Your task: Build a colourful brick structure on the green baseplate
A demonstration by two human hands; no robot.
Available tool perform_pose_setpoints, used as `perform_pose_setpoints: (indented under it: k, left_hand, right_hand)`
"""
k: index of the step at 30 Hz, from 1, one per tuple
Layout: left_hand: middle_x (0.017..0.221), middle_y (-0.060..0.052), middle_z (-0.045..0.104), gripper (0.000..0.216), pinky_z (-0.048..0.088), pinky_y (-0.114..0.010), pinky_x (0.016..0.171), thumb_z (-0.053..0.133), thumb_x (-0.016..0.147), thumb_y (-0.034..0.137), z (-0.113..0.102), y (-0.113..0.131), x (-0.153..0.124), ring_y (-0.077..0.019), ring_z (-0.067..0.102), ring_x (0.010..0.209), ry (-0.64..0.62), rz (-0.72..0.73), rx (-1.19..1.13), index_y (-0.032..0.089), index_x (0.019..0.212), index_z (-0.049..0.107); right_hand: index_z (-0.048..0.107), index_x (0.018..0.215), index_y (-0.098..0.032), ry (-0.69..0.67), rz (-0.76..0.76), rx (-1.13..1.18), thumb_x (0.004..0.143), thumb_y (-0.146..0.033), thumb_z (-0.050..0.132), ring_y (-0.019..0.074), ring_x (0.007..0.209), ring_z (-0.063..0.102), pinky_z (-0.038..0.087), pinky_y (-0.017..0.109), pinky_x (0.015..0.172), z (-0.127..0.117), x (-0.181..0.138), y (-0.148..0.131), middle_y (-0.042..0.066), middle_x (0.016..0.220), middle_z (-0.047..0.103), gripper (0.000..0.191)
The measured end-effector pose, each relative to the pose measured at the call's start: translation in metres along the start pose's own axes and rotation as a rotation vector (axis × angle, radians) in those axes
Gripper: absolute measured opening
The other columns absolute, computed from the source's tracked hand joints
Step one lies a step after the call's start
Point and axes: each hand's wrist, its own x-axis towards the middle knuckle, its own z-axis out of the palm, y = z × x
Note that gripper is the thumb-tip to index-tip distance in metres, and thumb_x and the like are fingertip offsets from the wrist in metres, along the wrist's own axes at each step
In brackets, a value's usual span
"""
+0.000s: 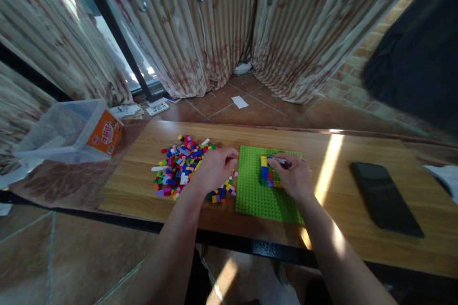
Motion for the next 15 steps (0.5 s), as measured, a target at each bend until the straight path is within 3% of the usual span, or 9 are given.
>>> perform_pose_setpoints:
  k: [4, 8, 15]
  left_hand:
    - [0.1, -0.007, 0.072, 0.024, 0.053, -0.032, 0.079, 0.055, 0.087, 0.019, 0.034, 0.019, 0.008, -0.0172, 0.066, 0.082, 0.121, -0.021, -0.054, 0.017, 0.109, 0.065]
    - [0.109, -0.007, 0.071, 0.029, 0.054, -0.031, 0.075, 0.055, 0.088, 0.02, 0.065, 0.027, 0.021, -0.0175, 0.066, 0.084, 0.119, -0.084, -0.135, 0.019, 0.116, 0.063]
    - [0.112, -0.007, 0.071, 0.028, 0.054, -0.033, 0.081, 0.056, 0.087, 0.019, 0.078, 0.024, 0.029, -0.0198, 0.066, 0.095, 0.066, -0.06, -0.091, 0.018, 0.113, 0.066]
  right_hand:
    - [0.074, 0.096, -0.027, 0.03, 0.057, -0.017, 0.082, -0.059, 0.054, 0.0339, 0.106, 0.052, 0.038, 0.053, 0.089, -0.001, -0.004, -0.011, 0.009, 0.103, 0.069, 0.04]
    - [0.074, 0.098, -0.029, 0.032, 0.067, -0.008, 0.085, -0.057, 0.049, 0.0326, 0.106, 0.052, 0.036, 0.052, 0.09, 0.0, -0.005, -0.013, 0.009, 0.105, 0.069, 0.04]
    - [0.074, 0.101, -0.027, 0.033, 0.09, 0.036, 0.08, -0.059, 0.056, 0.0332, 0.108, 0.053, 0.037, 0.053, 0.091, -0.002, -0.003, -0.012, 0.009, 0.108, 0.07, 0.042]
